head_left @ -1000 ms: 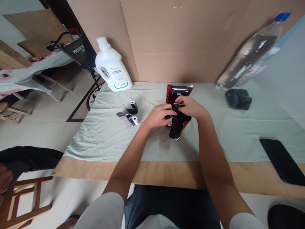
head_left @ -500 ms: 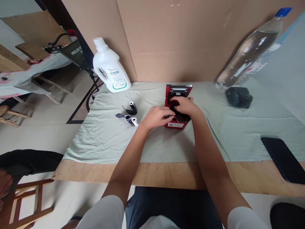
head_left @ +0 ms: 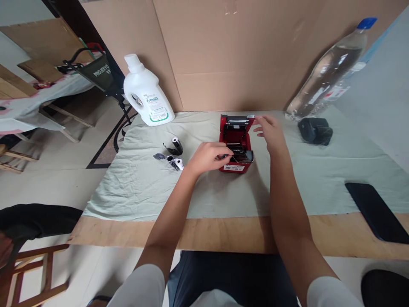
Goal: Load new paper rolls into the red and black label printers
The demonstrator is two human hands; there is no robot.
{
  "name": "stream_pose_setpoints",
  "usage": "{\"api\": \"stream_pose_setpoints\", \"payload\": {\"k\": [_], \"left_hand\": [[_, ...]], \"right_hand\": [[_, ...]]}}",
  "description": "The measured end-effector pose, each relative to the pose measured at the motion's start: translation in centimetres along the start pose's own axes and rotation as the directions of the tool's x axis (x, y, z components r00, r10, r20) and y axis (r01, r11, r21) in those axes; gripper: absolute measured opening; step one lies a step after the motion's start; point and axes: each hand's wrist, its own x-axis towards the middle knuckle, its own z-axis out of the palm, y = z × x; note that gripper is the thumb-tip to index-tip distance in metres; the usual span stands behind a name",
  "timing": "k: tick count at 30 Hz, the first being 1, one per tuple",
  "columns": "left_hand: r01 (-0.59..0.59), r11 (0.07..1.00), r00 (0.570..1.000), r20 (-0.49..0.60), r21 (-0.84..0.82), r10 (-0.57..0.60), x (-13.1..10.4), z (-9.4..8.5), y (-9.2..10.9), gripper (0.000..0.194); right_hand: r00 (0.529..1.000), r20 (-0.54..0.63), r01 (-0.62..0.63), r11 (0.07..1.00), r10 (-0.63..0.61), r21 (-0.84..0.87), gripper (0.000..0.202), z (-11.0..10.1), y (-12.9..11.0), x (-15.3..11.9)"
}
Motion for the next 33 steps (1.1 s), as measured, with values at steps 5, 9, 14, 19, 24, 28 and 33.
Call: {"api": "stream_pose_setpoints", "payload": {"k": [5,9,14,19,24,28,33], "left_hand": [[-0.010,1.000,1.000,0.021,0.009,0.010,0.0,-0.1,0.5,0.024],[-0.011,1.000,1.000,0.018,-0.001,0.011,0.0,-0.9,1.1,0.023],[-0.016,1.000,1.000,0.014,0.024,0.015,0.1,-1.6,1.4,0.024],[-0.004,1.000,1.000,0.015,-0.012,0.004,0.2,-1.6,1.4,0.023],[0.143,0.974,0.989,-0.002,-0.177,-0.146,-0.2,-1.5,-1.1,0.031],[0.396,0.839,0.890,-0.068,-0.374,-0.450,-0.5,-0.2,-4.1,0.048],[0.603,0.312,0.682,0.273,-0.734,-0.678,-0.4,2.1,-5.1,0.051]], "right_hand": [[0.999,0.052,0.006,0.997,-0.010,0.075,0.047,0.5,1.0,0.1],[0.999,0.033,0.024,0.997,-0.027,0.074,0.045,1.1,1.7,0.1],[1.000,0.023,0.015,0.998,-0.016,0.057,0.040,2.0,4.5,-1.0],[0.983,0.181,-0.016,0.976,-0.024,0.219,0.069,2.1,7.2,-2.7],[0.981,0.190,-0.032,0.947,-0.032,0.320,0.073,2.6,7.1,-3.8],[0.973,0.223,-0.021,0.944,-0.056,0.328,0.077,3.0,6.7,-4.3],[0.971,0.228,-0.011,0.940,-0.071,0.340,0.074,2.9,7.0,-4.3]]}}
